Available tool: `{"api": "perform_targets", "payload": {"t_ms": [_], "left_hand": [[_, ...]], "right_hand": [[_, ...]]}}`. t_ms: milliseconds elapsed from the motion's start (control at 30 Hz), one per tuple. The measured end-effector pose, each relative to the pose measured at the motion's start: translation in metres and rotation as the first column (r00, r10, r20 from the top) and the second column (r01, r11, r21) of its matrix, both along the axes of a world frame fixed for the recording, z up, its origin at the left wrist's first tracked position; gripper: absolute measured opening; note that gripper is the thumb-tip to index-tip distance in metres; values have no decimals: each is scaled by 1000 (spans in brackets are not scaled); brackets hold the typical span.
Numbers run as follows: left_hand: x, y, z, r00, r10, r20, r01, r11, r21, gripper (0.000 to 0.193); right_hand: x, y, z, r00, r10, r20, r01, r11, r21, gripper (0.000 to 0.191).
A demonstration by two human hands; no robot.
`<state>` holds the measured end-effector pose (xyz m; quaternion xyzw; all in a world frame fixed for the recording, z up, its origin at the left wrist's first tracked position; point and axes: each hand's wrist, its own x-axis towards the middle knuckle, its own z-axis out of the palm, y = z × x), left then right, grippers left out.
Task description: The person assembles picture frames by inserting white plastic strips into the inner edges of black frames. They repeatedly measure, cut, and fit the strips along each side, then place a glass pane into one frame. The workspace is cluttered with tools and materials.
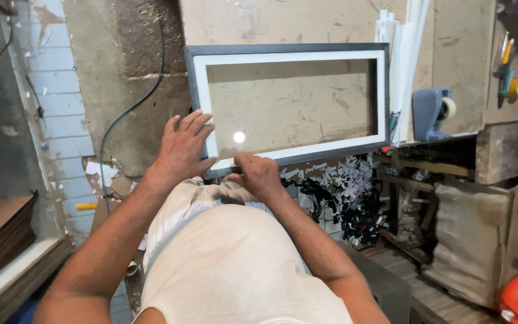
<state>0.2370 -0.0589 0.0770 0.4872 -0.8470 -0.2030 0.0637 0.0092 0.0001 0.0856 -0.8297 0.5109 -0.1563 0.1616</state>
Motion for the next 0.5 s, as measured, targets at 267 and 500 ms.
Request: {"api": "perform_targets", "payload": {"t_ms": [267, 500], "left_hand": [[-44, 15, -10, 928, 182, -324, -186, 982, 17, 86], [-120, 72, -57, 338, 822, -457, -473, 569, 673, 68]], "right_hand": [[-166, 13, 1, 850, -527, 27, 527, 847, -62, 55], [-464, 15, -19, 240, -921, 307, 969, 246, -21, 48]]}}
